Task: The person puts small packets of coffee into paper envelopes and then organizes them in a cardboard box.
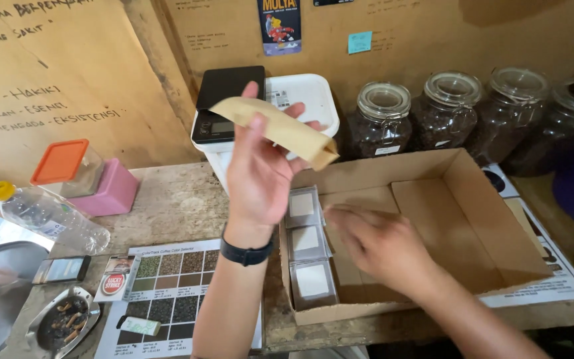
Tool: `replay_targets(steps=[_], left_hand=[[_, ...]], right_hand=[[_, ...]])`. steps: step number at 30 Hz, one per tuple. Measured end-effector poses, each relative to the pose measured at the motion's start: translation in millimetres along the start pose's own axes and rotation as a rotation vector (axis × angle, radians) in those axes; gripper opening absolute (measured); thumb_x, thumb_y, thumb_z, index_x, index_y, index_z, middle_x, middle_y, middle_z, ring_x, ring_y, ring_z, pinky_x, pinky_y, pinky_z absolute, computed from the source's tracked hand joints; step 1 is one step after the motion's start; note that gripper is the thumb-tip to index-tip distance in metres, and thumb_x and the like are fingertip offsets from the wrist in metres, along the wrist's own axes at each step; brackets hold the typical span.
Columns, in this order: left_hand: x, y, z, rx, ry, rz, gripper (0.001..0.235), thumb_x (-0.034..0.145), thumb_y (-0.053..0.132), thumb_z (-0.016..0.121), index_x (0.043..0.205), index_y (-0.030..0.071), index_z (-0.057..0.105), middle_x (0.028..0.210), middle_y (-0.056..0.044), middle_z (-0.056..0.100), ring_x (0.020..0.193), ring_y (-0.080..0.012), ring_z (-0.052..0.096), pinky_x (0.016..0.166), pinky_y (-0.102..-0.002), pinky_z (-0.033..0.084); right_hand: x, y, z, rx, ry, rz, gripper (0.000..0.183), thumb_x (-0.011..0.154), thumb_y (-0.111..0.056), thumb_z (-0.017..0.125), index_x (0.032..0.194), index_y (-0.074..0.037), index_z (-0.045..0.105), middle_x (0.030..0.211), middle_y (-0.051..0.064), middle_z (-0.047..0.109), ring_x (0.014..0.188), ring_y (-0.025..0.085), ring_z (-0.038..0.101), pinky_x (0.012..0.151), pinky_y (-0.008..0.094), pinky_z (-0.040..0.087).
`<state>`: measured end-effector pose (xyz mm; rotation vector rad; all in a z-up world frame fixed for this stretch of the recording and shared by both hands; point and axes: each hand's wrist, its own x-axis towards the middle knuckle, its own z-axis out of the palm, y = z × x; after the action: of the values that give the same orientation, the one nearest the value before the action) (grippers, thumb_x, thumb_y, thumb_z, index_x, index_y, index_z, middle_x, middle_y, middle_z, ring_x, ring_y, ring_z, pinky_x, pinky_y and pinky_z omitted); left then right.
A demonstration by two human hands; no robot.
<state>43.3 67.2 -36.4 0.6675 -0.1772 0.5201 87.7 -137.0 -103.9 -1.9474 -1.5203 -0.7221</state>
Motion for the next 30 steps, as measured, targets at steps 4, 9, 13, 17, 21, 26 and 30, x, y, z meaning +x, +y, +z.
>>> replay_targets(steps=[4,9,13,17,21,26,30], left_hand=[[0,14,-1,-0.120,0.055,-0.027,0.064,0.090,0.034,0.071,0.148,0.022,0.049,0.123,-0.030,0.068,0.102,-0.0464,0.071,0.073,-0.049,0.063],[1,19,-1,-0.138,0.077,-0.059,0.058,0.089,0.039,0.069,0.143,0.023,0.055,0.124,-0.029,0.068,0.104,-0.0453,0.071,0.080,-0.050,0.061],[3,20,-4,-0.181,0.031,-0.071,0.052,0.092,0.038,0.070,0.140,0.024,0.056,0.125,-0.029,0.067,0.105,-0.0448,0.071,0.080,-0.048,0.061],[3,24,-3,-0.170,0.046,-0.066,0.056,0.091,0.037,0.069,0.142,0.021,0.054,0.125,-0.031,0.067,0.103,-0.0449,0.071,0.077,-0.047,0.062],[3,24,-4,-0.177,0.027,-0.053,0.055,0.092,0.037,0.069,0.143,0.019,0.055,0.125,-0.032,0.067,0.104,-0.0465,0.071,0.081,-0.050,0.062],[1,25,-2,-0.176,0.038,-0.056,0.055,0.091,0.036,0.069,0.142,0.019,0.055,0.125,-0.032,0.066,0.103,-0.0467,0.070,0.081,-0.050,0.062],[-1,26,2,-0.149,0.046,-0.037,0.057,0.091,0.037,0.067,0.144,0.019,0.055,0.125,-0.032,0.066,0.106,-0.0476,0.069,0.083,-0.052,0.061]], right_hand=[[6,23,41,0.215,-0.272,-0.118,0.012,0.094,-0.009,0.067,0.103,-0.004,0.075,0.104,0.007,0.079,0.083,0.030,0.075,0.072,0.045,0.060],[-6,35,106,0.038,-0.850,-0.211,0.018,0.087,-0.022,0.075,0.080,-0.008,0.066,0.080,0.009,0.068,0.084,0.034,0.063,0.077,0.047,0.051],[3,27,115,0.009,-0.997,-0.088,0.024,0.097,-0.026,0.067,0.092,-0.002,0.068,0.092,0.017,0.069,0.098,0.039,0.064,0.078,0.053,0.054],[-8,32,130,-0.046,-0.851,-0.243,0.014,0.077,0.005,0.060,0.084,-0.005,0.068,0.075,0.012,0.068,0.070,0.033,0.067,0.062,0.048,0.055],[-11,33,129,-0.015,-0.777,-0.253,0.027,0.088,-0.030,0.079,0.087,-0.007,0.065,0.078,0.011,0.070,0.077,0.036,0.070,0.067,0.052,0.054],[-22,33,140,-0.030,-0.756,-0.335,0.005,0.081,-0.003,0.065,0.084,-0.007,0.065,0.077,0.008,0.068,0.074,0.033,0.068,0.070,0.048,0.053],[-5,33,122,0.034,-0.799,-0.213,0.013,0.072,0.004,0.059,0.079,-0.007,0.059,0.072,0.006,0.067,0.072,0.031,0.066,0.078,0.046,0.052]])
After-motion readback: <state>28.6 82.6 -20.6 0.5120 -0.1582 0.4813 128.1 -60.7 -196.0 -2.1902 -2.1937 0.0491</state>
